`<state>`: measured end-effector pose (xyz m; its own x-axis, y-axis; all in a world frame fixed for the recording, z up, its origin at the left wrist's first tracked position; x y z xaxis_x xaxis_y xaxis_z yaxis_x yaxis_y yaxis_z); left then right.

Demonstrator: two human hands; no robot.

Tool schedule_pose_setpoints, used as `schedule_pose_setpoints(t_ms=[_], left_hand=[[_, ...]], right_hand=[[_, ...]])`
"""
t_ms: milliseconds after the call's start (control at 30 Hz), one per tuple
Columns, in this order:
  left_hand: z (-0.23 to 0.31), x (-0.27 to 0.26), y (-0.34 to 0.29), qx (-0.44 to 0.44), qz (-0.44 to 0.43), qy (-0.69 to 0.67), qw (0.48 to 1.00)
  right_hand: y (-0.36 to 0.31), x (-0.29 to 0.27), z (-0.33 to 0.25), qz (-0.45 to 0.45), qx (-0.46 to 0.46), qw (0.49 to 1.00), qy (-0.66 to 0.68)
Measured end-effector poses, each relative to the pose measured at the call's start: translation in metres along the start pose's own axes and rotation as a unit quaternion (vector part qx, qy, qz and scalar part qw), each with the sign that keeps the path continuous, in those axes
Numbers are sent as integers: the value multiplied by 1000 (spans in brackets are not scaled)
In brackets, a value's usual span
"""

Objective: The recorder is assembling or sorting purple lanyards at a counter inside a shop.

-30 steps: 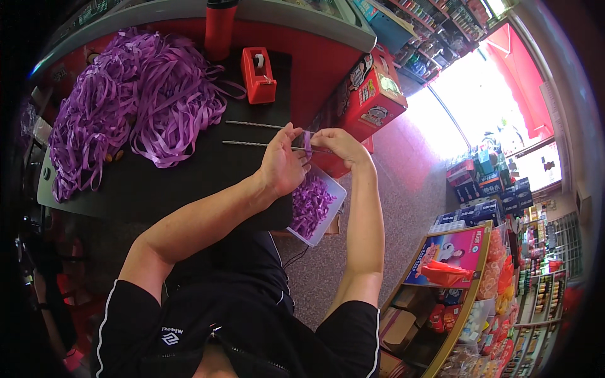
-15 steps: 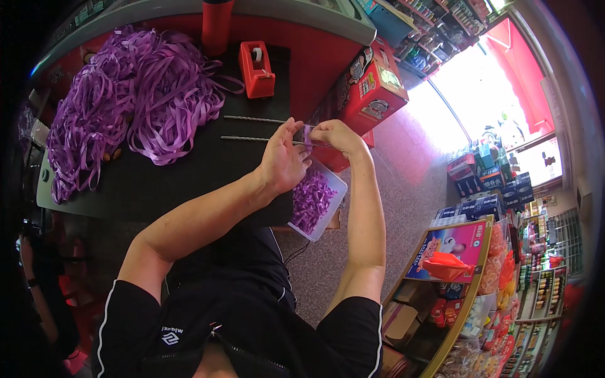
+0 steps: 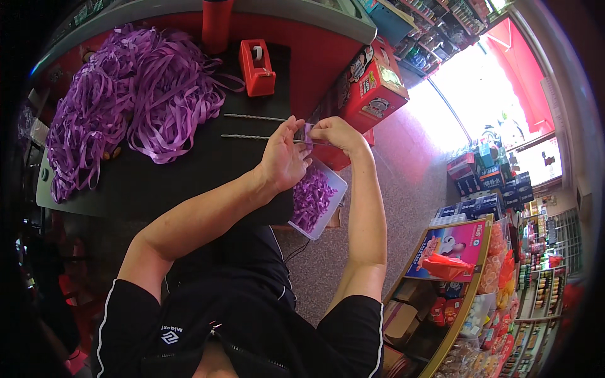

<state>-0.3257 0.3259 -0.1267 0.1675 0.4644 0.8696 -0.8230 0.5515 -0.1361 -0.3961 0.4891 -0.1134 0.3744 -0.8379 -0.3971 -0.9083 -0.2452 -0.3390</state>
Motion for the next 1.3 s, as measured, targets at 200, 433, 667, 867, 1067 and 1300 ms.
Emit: schedule_pose_setpoints(t_ms=[200, 433, 667, 867, 1067, 1300], left_hand=[[0, 1, -2, -1, 4, 3, 1000], [0, 0, 0, 1, -10, 1, 1000], [-3, -1, 4, 2, -11, -7, 1000], [0, 1, -1, 8, -13, -1, 1000], [7, 4, -9, 12, 10, -20, 1000], [5, 8, -10, 7, 6, -2, 1000]], right_hand=[[1, 4, -3, 30, 14, 999, -43], [-15, 23, -35, 129, 41, 955, -266], [-21, 21, -13, 170, -10, 973, -155], [-26, 3, 54, 231, -6, 932, 281], [16, 79, 99, -65, -47, 759, 646], [32, 81, 124, -178, -97, 643, 739]])
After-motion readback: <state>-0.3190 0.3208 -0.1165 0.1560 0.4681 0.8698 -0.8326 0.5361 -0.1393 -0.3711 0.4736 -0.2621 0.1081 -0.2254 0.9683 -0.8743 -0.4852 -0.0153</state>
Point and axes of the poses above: each hand's wrist, its own y-axis towards the middle knuckle, its own x-axis out of the palm, z = x × y, the point moved 2 cm from there along y, towards the middle knuckle, and after that the axes turned 9 degrees about y, right-handed, at the moved point
